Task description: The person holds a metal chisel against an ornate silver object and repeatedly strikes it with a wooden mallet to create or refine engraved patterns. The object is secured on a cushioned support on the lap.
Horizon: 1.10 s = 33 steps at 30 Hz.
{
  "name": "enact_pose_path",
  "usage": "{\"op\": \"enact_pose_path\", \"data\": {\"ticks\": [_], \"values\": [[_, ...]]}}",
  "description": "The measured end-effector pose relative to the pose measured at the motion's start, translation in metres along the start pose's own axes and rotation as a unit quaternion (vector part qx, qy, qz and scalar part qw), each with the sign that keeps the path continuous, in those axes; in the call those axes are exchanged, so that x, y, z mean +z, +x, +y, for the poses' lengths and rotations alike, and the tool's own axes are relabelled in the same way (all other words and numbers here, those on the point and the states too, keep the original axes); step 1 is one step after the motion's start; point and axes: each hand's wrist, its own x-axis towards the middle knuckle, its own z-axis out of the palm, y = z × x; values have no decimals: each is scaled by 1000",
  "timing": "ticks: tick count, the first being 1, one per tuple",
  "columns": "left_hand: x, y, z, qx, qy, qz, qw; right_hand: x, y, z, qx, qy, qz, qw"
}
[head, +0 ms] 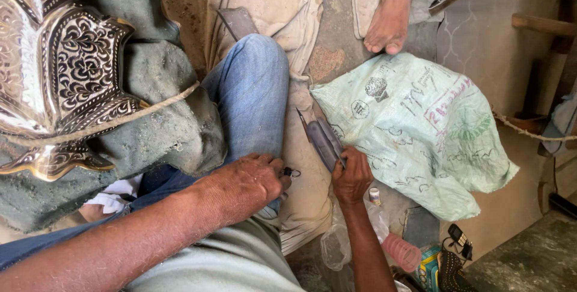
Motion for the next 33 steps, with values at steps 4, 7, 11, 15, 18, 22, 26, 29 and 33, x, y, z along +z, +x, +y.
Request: {"op": "enact_pose_path", "data": {"ticks": [4,7,11,15,18,22,26,29,33], "values": [[2,1,1,0,33,-19,999,10,1,3,-44,-37,-16,998],[4,3,1,-3,28,-33,999,16,0,2,-46,-47,-90,994],[7,4,-1,-2,13,-27,1000,18,-3,-3,-37,-50,-132,989],[9,7,-1,5,18,-6,1000,16,-3,-8,-28,-57,-156,986],[10,11,1,-15,-4,-48,999,18,-2,-7,-13,-74,-170,983],[10,12,2,-7,24,-51,998,23,-8,-9,-27,-78,-169,982],[7,4,2,12,5,-11,1000,27,-20,-29,-59,-14,-108,992],[4,-2,2,-2,-16,-33,999,34,-25,-52,8,42,-102,994],[-3,-10,9,12,-26,0,1000,48,-19,-70,-21,5,-77,997]]}}
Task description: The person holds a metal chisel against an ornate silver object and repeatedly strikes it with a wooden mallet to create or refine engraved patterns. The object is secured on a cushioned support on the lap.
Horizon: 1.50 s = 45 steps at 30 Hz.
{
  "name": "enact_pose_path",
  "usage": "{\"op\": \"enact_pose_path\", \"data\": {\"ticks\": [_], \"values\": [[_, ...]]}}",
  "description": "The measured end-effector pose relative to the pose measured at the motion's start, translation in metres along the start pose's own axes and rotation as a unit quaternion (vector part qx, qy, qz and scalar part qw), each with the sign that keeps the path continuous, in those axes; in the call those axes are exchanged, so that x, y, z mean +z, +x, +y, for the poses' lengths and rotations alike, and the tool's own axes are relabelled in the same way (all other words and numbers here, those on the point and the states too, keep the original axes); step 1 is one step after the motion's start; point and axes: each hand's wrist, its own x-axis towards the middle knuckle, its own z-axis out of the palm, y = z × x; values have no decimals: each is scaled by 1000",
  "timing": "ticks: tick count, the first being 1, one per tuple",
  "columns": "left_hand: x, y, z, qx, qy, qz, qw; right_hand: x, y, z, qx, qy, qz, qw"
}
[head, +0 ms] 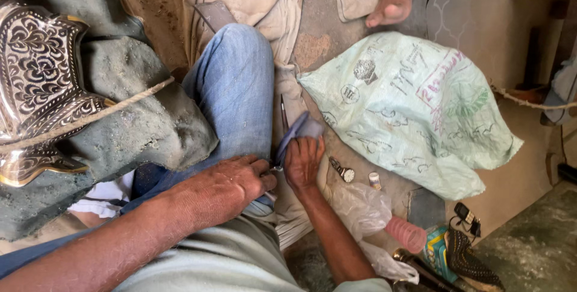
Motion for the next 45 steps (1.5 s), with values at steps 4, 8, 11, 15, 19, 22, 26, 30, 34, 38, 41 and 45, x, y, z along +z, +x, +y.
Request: {"op": "enact_pose_path", "data": {"ticks": [4,8,11,15,19,22,26,30,34,38,41,45], "values": [[-10,-12,14,-23,-41,-36,998,-6,11,17,-1,93,42,995],[-23,-41,29,-17,-101,-31,994,-30,22,47,198,104,89,971],[-31,-73,33,9,-164,5,986,-36,25,41,158,192,-11,969],[-32,-99,28,16,-276,35,961,-23,18,-10,176,345,-146,910],[-20,-98,22,38,-336,60,939,-55,18,-9,215,380,-137,889],[-10,-89,16,42,-372,40,926,-108,27,46,250,372,-73,891],[-5,-82,5,16,-374,6,927,-115,18,81,264,332,-69,903],[-15,-80,-7,48,-371,20,927,-65,-21,45,287,324,-121,893],[-37,-96,-14,58,-309,-57,947,-26,-50,8,302,346,-177,871],[-50,-152,2,-2,-268,114,957,-17,-74,-12,292,377,-203,855],[-54,-167,16,-53,-239,104,964,-17,-85,-23,270,396,-217,850],[-55,-151,36,-41,-221,75,972,-6,-65,-39,226,426,-206,851]]}}
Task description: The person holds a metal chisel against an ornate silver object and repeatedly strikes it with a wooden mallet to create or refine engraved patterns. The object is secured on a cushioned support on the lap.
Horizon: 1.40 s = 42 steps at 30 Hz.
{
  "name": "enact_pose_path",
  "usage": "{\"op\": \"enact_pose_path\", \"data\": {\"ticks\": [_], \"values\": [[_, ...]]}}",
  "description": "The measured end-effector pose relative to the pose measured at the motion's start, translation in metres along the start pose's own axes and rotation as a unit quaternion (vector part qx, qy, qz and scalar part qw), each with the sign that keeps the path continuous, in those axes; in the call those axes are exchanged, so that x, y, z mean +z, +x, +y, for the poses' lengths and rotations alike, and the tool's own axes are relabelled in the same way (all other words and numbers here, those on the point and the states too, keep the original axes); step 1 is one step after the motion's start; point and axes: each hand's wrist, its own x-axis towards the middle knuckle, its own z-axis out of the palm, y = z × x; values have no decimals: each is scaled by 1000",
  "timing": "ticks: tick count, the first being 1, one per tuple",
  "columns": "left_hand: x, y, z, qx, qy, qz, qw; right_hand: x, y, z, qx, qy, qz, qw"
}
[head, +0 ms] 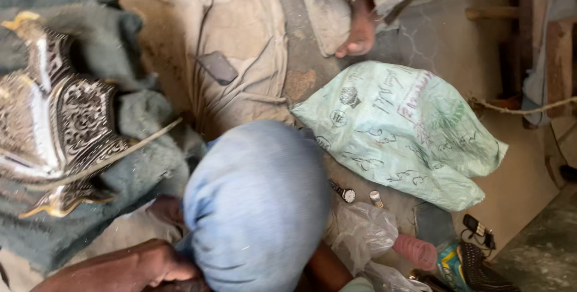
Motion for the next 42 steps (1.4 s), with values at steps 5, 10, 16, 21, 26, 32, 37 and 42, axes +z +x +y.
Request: {"op": "enact_pose_path", "data": {"ticks": [5,10,16,21,26,32,37,42], "values": [[8,20,13,-3,27,-33,999,15,18,-35,-40,35,-25,998],[10,29,20,-14,35,-35,999,5,27,-62,-73,33,-31,996],[-1,16,28,-33,53,-9,998,-22,90,-75,-73,26,63,995],[-18,-10,33,-31,83,31,996,-16,73,-36,19,34,76,996],[-29,-33,43,-32,100,54,993,-5,34,2,69,54,70,994],[-19,-41,55,-6,-50,97,994,-16,67,-43,74,49,90,992],[-15,-24,46,-27,-6,87,996,-26,102,-88,68,56,112,990],[-4,31,18,58,126,30,990,-64,103,-106,-26,91,261,961]]}}
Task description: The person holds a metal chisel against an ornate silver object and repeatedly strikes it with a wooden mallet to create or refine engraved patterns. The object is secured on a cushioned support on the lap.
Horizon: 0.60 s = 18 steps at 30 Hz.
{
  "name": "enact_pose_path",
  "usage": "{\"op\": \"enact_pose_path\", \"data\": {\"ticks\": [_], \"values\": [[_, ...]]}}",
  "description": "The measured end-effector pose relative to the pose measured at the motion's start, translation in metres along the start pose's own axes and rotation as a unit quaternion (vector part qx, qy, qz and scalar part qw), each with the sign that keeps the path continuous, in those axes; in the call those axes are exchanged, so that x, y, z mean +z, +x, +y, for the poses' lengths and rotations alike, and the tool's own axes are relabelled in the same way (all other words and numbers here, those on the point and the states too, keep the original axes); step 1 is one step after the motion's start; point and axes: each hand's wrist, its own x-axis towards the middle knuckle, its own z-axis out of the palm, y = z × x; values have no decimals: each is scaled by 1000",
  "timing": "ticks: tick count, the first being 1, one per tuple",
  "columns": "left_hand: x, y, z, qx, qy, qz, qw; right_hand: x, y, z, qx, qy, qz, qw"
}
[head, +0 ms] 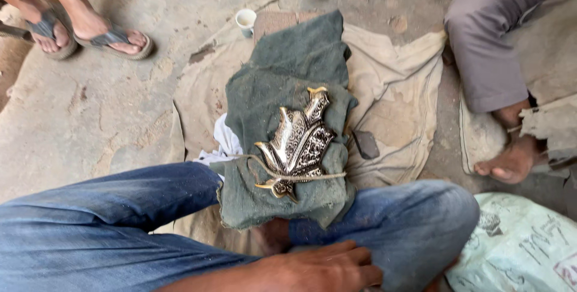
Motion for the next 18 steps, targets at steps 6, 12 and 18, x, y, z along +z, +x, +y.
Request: {"op": "enact_pose_path", "data": {"ticks": [6,12,18], "values": [[61,65,-37,-9,57,-41,997,14,12,-132,-277,76,-13,958],[87,61,-68,-29,20,-3,999,150,2,-211,-344,98,-288,888],[94,50,-84,-6,309,-15,951,170,-12,-214,-444,94,-280,846]]}}
